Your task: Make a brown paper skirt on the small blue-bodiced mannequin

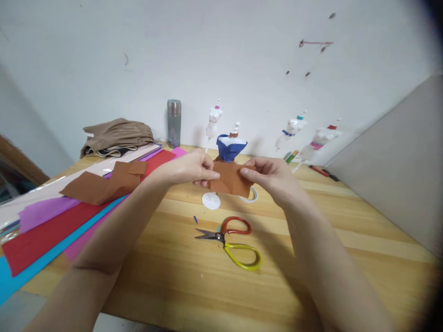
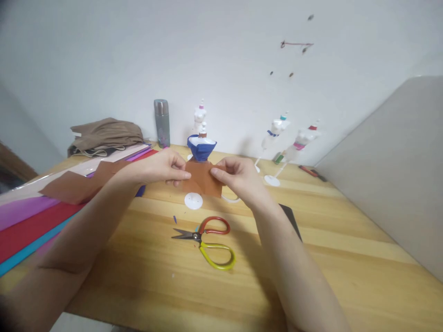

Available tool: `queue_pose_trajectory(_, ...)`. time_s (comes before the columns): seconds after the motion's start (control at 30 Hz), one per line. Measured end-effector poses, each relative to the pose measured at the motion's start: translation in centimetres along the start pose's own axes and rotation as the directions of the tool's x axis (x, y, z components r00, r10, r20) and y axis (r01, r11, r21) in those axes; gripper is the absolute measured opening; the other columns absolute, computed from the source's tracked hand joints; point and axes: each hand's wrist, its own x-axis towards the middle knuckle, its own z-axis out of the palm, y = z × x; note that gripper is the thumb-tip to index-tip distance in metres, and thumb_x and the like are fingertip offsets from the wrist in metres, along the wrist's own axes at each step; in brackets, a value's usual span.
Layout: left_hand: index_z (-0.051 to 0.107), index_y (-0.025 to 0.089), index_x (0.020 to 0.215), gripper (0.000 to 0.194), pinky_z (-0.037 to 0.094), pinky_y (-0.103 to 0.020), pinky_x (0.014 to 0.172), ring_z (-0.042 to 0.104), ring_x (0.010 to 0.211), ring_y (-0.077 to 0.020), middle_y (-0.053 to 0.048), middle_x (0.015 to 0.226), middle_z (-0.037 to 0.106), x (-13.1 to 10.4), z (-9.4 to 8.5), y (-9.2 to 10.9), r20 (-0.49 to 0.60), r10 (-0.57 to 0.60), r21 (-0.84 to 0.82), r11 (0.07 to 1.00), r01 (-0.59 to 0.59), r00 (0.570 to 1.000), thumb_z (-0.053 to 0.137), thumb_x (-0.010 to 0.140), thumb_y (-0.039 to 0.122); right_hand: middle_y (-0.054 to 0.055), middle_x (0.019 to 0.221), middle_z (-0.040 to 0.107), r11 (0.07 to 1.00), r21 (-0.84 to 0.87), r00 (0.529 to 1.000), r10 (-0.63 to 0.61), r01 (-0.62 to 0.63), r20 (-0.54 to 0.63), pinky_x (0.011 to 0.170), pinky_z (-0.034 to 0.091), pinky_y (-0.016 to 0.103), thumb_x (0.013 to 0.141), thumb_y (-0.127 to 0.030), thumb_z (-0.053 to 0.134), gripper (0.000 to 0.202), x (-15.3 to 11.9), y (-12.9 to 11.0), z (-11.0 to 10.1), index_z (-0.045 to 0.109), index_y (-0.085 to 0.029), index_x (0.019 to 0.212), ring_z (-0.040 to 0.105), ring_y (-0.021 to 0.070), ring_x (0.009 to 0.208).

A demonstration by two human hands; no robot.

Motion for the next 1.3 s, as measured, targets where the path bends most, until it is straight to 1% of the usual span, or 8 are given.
queue_pose_trajectory(0.17,0.059,0.016,0.055,0.033,0.038,-0.020,0.050,0.051,0.047,-0.0075,0.000,0.052,0.062,-0.08,0.11,0.40,-0.001,-0.036,0.030,0.999,0.036,0.999,0.072,0.085,0.023,-0.002,0.059,0.061,1.000,0.000,1.000,-0.008,0.008,0.009,0.056,0.041,0.030,0.067,-0.054,0.086,0.038,0.25,0.19,-0.13,0.065,-0.022,0.067,0.050,0.0122,0.056)
queue_pose_trajectory(0.27,0.059,0.016,0.054,0.035,0.038,-0.021,0.050,0.050,0.046,-0.0078,0.001,0.049,0.060,-0.14,0.17,0.63,-0.009,-0.057,0.043,0.997,0.057,0.998,0.071,0.086,0.022,-0.001,0.060,0.061,1.000,0.012,1.000,0.000,0.000,0.007,0.056,0.040,0.030,0.069,-0.051,0.086,0.037,0.32,0.37,0.02,0.064,-0.022,0.068,0.050,0.0122,0.056)
queue_pose_trajectory(0.43,0.059,0.016,0.053,0.034,0.036,-0.020,0.049,0.048,0.044,-0.0073,0.002,0.046,0.056,-0.09,0.01,0.36,0.007,-0.022,0.013,1.000,0.022,1.000,0.073,0.084,0.023,-0.002,0.062,0.058,1.000,0.023,1.000,-0.007,0.007,-0.006,0.058,0.041,0.031,0.072,-0.052,0.083,0.038,0.23,0.52,0.03,0.062,-0.021,0.068,0.050,0.0122,0.057)
queue_pose_trajectory(0.53,0.060,0.016,0.054,0.034,0.037,-0.020,0.049,0.049,0.045,-0.0072,0.001,0.049,0.060,-0.07,-0.10,0.20,0.004,-0.005,-0.011,1.000,0.005,1.000,0.073,0.083,0.025,-0.001,0.063,0.058,1.000,0.015,1.000,-0.020,0.020,0.003,0.058,0.042,0.031,0.073,-0.050,0.083,0.036,0.17,0.41,-0.14,0.062,-0.021,0.068,0.051,0.0126,0.058)
queue_pose_trajectory(0.7,0.060,0.015,0.055,0.034,0.038,-0.020,0.050,0.051,0.047,-0.0075,-0.002,0.053,0.064,-0.06,0.00,0.27,-0.009,-0.022,-0.006,1.000,0.022,1.000,0.072,0.084,0.025,-0.002,0.061,0.058,1.000,0.005,1.000,-0.030,0.030,0.002,0.057,0.043,0.031,0.070,-0.050,0.084,0.035,0.18,0.17,-0.23,0.063,-0.022,0.066,0.050,0.0125,0.057)
queue_pose_trajectory(0.93,0.059,0.016,0.056,0.032,0.040,-0.020,0.051,0.052,0.048,-0.0087,-0.001,0.054,0.065,0.00,0.14,0.28,-0.024,-0.040,-0.024,0.999,0.039,0.999,0.074,0.082,0.027,-0.001,0.061,0.059,0.999,-0.009,0.999,-0.048,0.048,-0.019,0.055,0.044,0.031,0.068,-0.053,0.085,0.037,0.19,0.08,-0.04,0.062,-0.024,0.065,0.051,0.0138,0.057)
queue_pose_trajectory(1.1,0.060,0.016,0.056,0.032,0.039,-0.020,0.051,0.051,0.048,-0.0080,-0.001,0.054,0.065,0.05,0.07,0.26,-0.010,-0.013,-0.001,1.000,0.013,1.000,0.073,0.083,0.027,0.000,0.061,0.059,0.997,-0.046,0.998,-0.064,0.063,-0.006,0.055,0.043,0.031,0.071,-0.058,0.083,0.040,0.26,0.17,-0.20,0.062,-0.025,0.066,0.049,0.0141,0.056)
queue_pose_trajectory(1.3,0.058,0.016,0.054,0.034,0.038,-0.020,0.050,0.050,0.047,-0.0077,0.000,0.051,0.061,-0.01,0.22,0.54,-0.013,-0.023,0.003,1.000,0.023,1.000,0.071,0.084,0.024,0.000,0.062,0.057,0.998,-0.034,0.998,-0.056,0.055,-0.024,0.057,0.042,0.033,0.072,-0.055,0.083,0.037,0.39,0.48,-0.21,0.063,-0.024,0.067,0.049,0.0144,0.057)
